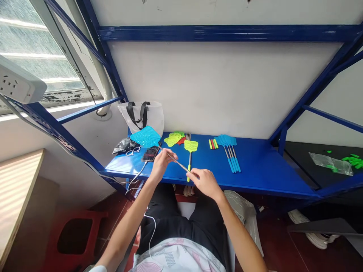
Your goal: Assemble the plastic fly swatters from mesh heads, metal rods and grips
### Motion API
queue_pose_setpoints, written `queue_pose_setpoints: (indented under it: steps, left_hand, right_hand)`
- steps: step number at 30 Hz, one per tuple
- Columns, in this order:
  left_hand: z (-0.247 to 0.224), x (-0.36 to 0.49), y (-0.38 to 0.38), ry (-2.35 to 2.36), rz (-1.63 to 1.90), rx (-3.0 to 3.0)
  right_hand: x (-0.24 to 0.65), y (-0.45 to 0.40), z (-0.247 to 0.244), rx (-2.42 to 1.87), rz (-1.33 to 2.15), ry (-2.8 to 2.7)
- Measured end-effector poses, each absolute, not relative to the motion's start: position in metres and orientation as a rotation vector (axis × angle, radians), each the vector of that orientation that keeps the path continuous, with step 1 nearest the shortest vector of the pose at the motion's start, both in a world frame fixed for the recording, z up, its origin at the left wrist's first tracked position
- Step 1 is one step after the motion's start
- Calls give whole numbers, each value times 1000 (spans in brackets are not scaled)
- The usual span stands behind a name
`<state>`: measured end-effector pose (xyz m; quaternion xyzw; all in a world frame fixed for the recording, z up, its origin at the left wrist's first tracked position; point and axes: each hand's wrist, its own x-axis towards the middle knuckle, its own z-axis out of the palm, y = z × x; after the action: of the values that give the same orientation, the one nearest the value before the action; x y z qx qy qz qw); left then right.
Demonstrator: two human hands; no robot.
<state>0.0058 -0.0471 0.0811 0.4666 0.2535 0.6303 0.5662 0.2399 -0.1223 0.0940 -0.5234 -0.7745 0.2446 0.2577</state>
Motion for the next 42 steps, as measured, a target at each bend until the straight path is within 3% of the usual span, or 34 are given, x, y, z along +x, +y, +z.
queue_pose_setpoints:
  steps: [6, 14, 20, 42]
  left_hand:
    - [70, 24, -46, 573, 1554, 1010]
    - [85, -66, -9, 608, 2002, 661]
    - [94, -67, -17, 593, 1896, 826]
    - [92, -47, -26, 669, 1693, 941]
  right_hand:
    - [242, -123, 93, -1512, 566, -2159]
    - [329, -118, 111, -1683, 861, -2216]
    - [373, -113, 109, -1698, 834, -2047]
    - [392, -116, 114, -1711, 442, -1806]
